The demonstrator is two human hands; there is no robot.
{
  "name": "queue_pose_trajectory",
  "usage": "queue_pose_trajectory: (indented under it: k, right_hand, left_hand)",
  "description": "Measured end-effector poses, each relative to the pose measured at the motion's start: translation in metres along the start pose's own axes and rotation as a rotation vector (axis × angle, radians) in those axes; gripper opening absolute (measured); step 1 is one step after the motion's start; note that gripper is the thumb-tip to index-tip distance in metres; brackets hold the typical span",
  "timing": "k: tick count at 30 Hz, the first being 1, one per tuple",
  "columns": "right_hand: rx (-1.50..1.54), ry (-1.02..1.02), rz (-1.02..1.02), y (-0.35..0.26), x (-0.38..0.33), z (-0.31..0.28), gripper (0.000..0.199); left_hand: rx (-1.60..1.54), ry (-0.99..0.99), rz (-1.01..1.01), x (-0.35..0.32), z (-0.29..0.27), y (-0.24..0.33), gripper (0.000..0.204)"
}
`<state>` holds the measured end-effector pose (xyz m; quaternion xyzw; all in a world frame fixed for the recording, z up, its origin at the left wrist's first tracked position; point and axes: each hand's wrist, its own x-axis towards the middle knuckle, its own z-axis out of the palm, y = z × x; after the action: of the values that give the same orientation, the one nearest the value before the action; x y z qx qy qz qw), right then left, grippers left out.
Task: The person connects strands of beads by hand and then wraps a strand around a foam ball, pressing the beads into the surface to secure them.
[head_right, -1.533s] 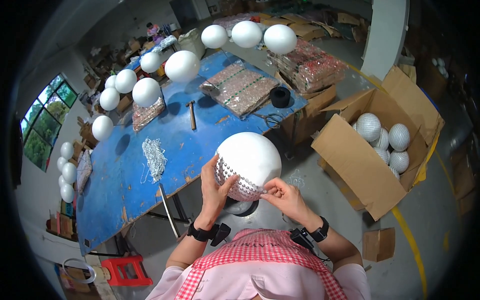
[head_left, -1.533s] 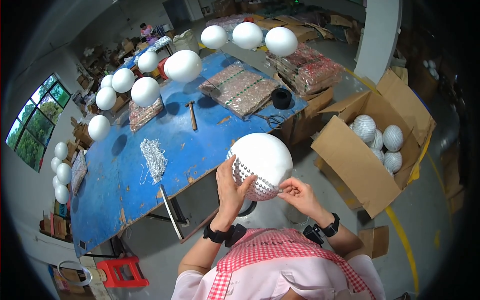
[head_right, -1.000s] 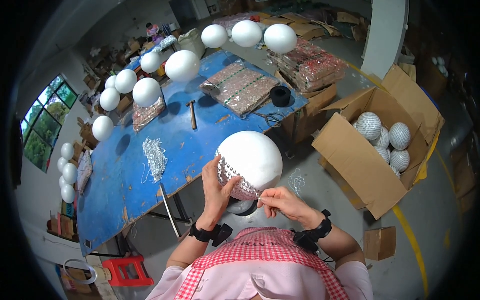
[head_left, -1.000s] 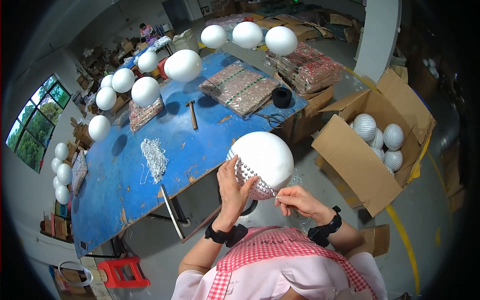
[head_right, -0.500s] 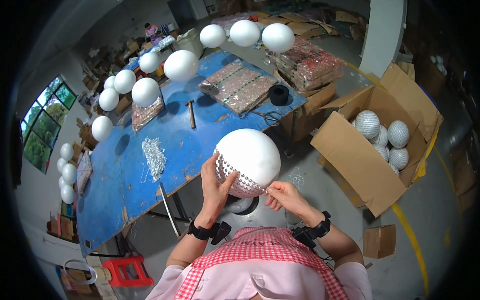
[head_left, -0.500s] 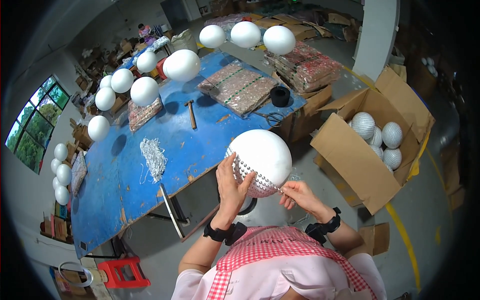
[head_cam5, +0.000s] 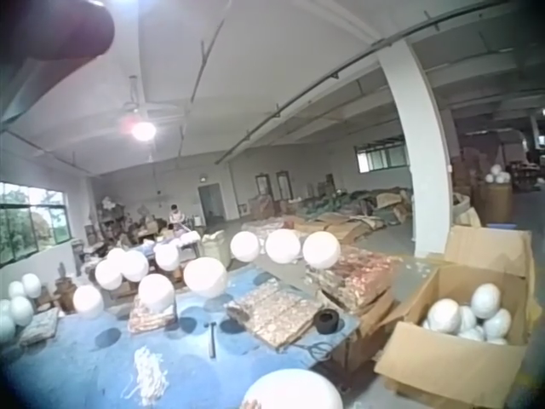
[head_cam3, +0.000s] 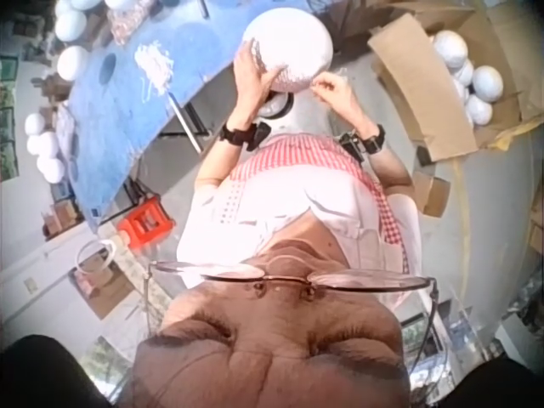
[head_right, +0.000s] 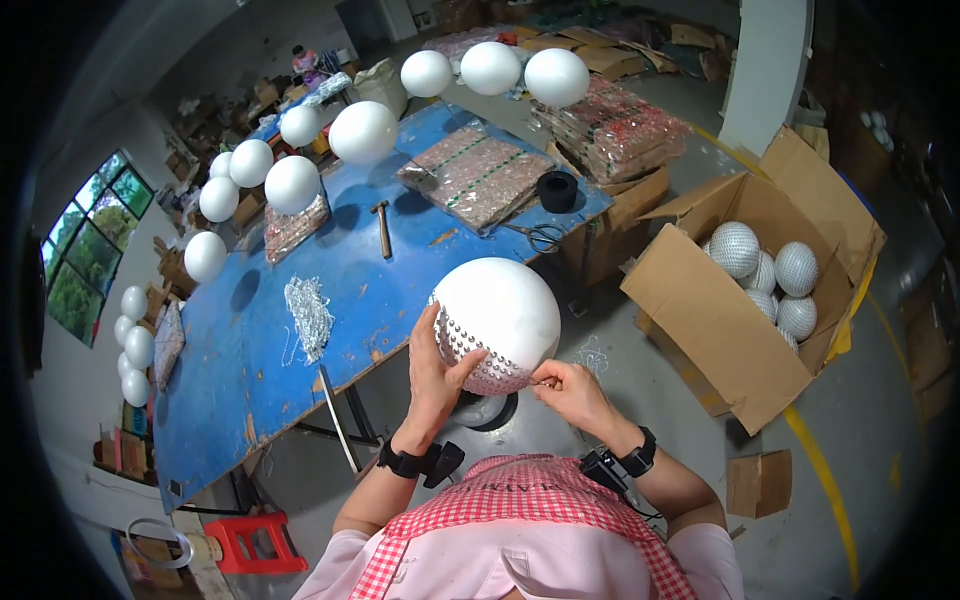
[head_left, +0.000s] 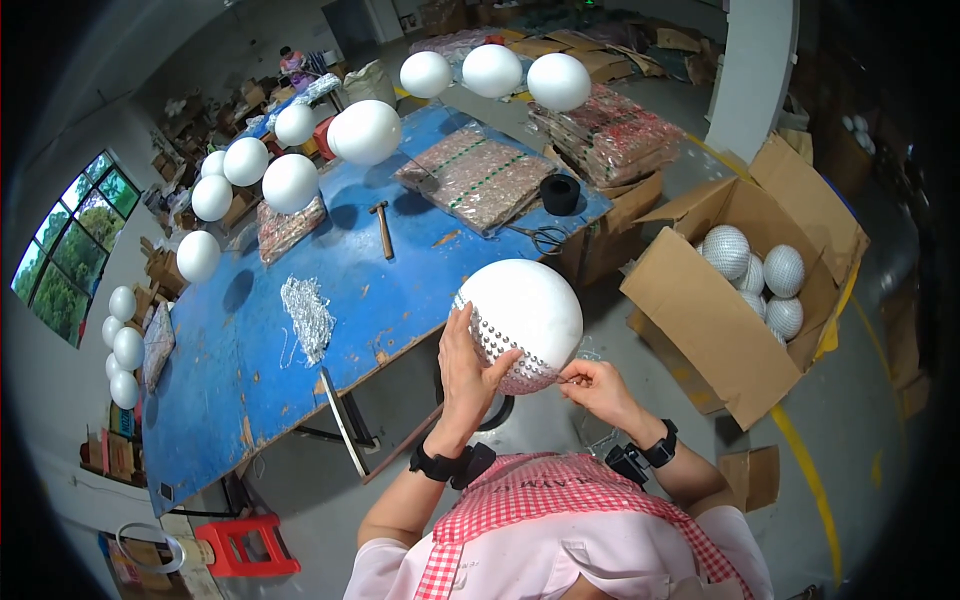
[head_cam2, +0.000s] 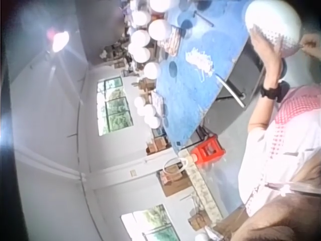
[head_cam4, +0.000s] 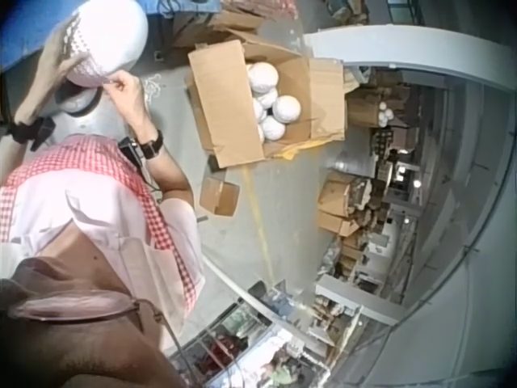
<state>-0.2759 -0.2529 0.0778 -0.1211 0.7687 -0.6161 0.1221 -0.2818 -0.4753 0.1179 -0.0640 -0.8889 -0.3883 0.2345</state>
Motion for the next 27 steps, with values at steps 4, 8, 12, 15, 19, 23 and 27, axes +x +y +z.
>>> queue_pose_trajectory:
  k: [4,8,12,15,19,23,27]
  right_hand:
    - [-0.324,-0.028,0.038,0.011,0.001,-0.007,0.017]
    - [0.178,-0.169,0.165,0.006,-0.001,-0.011,0.02]
    - [0.309,-0.201,0.116,-0.007,-0.006,-0.013,0.022]
    - [0.287,-0.184,0.039,-0.014,-0.006,-0.011,0.024]
    - [0.319,-0.144,0.012,-0.021,-0.007,-0.01,0.021]
    - [0.393,-0.241,0.018,-0.03,-0.009,-0.01,0.018]
    - [0.424,-0.315,0.039,-0.032,-0.012,-0.01,0.016]
  left_hand:
    - [-0.32,-0.009,-0.17,0.008,0.0,-0.004,0.074]
    - [0.093,0.002,0.019,0.003,0.002,-0.004,0.066]
    - [0.047,-0.086,-0.047,0.005,0.001,-0.005,0.064]
    - [-0.085,-0.116,-0.1,0.007,-0.001,-0.002,0.072]
    - [-0.054,-0.116,-0.135,0.007,-0.001,0.003,0.086]
    - [-0.023,-0.041,-0.083,0.008,0.0,0.004,0.087]
    - [0.001,-0.082,-0.075,0.006,0.002,0.003,0.086]
